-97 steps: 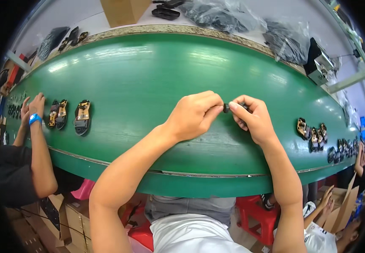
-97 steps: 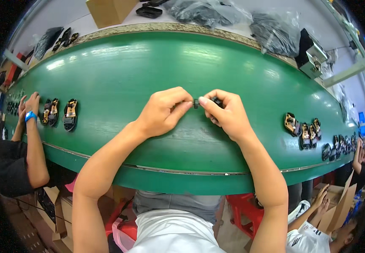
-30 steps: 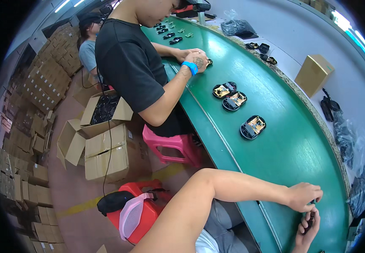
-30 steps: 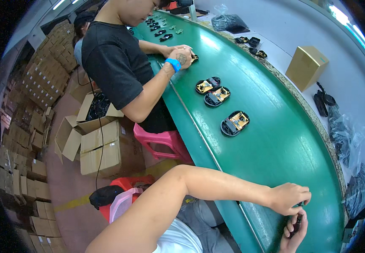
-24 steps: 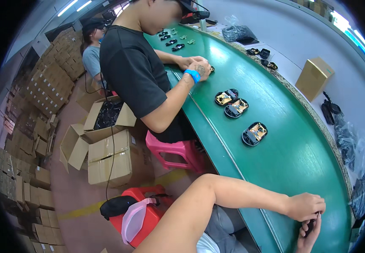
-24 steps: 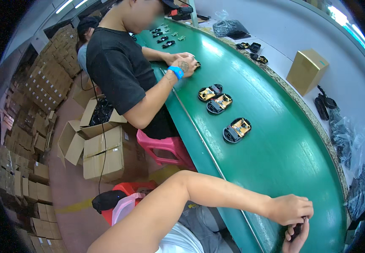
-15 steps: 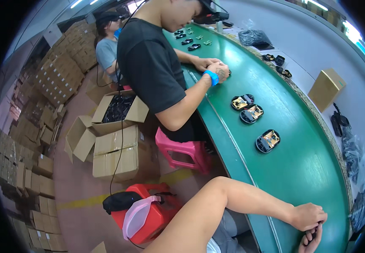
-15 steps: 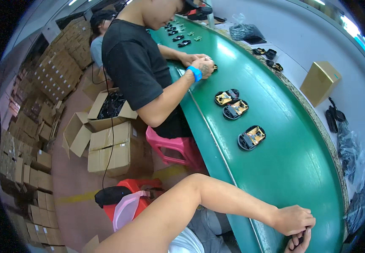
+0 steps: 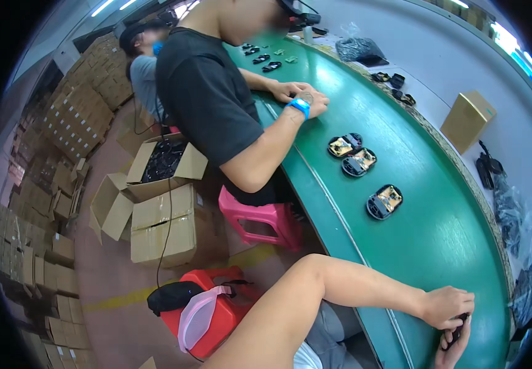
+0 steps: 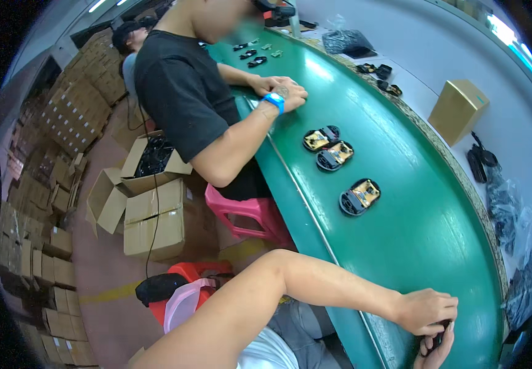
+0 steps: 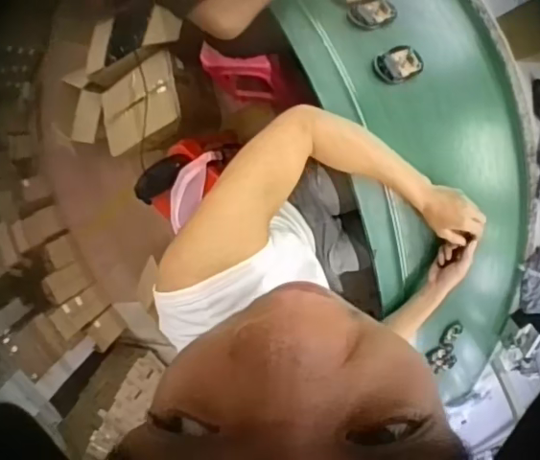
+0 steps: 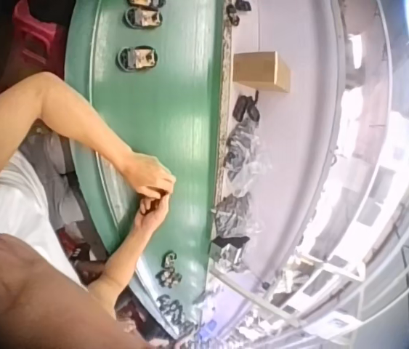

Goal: Assembling small electronic device housings by inserting internal components.

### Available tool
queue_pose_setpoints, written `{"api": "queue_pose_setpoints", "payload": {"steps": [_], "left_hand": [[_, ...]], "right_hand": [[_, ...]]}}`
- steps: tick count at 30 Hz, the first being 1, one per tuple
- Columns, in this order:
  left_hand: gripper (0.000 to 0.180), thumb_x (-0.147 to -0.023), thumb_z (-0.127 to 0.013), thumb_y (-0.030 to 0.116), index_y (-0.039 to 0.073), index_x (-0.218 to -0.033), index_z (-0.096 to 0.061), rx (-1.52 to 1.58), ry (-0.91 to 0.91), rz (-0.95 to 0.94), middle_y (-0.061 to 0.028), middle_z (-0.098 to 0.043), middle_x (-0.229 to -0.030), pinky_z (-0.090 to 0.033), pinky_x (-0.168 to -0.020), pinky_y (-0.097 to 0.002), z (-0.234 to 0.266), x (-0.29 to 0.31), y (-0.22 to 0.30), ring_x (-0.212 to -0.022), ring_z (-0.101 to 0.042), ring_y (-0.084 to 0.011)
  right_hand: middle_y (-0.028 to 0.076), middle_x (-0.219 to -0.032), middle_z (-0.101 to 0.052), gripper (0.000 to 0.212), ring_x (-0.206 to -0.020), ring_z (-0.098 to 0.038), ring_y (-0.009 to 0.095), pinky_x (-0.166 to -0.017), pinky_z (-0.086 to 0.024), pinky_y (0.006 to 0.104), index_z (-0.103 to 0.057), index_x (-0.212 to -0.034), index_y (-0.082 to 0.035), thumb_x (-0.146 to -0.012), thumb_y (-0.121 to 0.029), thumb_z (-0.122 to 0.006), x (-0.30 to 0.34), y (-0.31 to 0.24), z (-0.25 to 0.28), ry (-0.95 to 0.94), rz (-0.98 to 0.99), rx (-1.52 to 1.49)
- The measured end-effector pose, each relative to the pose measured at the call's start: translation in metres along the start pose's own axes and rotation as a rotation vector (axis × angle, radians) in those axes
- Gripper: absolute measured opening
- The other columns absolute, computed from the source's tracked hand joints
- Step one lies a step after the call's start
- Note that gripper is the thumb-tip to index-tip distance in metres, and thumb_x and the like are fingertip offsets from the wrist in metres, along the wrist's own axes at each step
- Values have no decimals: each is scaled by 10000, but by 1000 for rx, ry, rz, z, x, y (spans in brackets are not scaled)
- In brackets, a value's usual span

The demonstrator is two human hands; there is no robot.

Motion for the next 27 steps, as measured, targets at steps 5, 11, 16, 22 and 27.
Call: {"api": "queue_pose_setpoints", "payload": {"steps": [5,11,16,22,27], "left_hand": [[255,-779,-675,142,18,-977,-572,0,28,14,-136,-553,-960,-526,-717,-435,11,11,-8,-887,-595,-336],[268,-764,-679,88,19,-992,-555,60,-42,73,-146,-546,-985,-538,-730,-436,14,3,-3,-914,-610,-347],[341,-768,-691,80,20,-1078,-562,-48,-117,65,-159,-576,-1097,-552,-777,-421,18,5,-4,-991,-628,-343],[287,-800,-711,71,36,-1066,-609,-21,-74,43,-120,-659,-1029,-561,-731,-383,23,2,-2,-874,-671,-320],[267,-793,-694,29,57,-1047,-617,16,-111,144,-105,-660,-988,-551,-647,-363,23,-5,-7,-801,-668,-294]], "right_hand": [[-49,-713,-465,227,-471,-360,3,-368,-240,163,-548,-1024,-103,-1022,-330,-537,-12,10,8,105,121,149],[-42,-674,-463,217,-467,-367,3,-373,-251,154,-563,-1069,-37,-997,-242,-569,-2,-6,-7,150,133,172],[-32,-676,-476,210,-474,-371,20,-388,-261,170,-609,-1065,-10,-959,-191,-602,-7,-4,-12,84,68,168],[-4,-710,-505,229,-518,-384,43,-421,-275,192,-613,-1099,-11,-989,-210,-588,-8,1,-15,30,-1,76],[2,-766,-541,220,-552,-418,33,-436,-292,190,-602,-1138,-6,-994,-171,-593,-4,-6,-17,53,72,169]]}}
Point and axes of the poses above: each hand's wrist, its own x-axis away from the middle knuckle, its own z-axis out of the back of the hand, y = z × x, the point moved 9 cm from there along -x, towards the middle knuckle
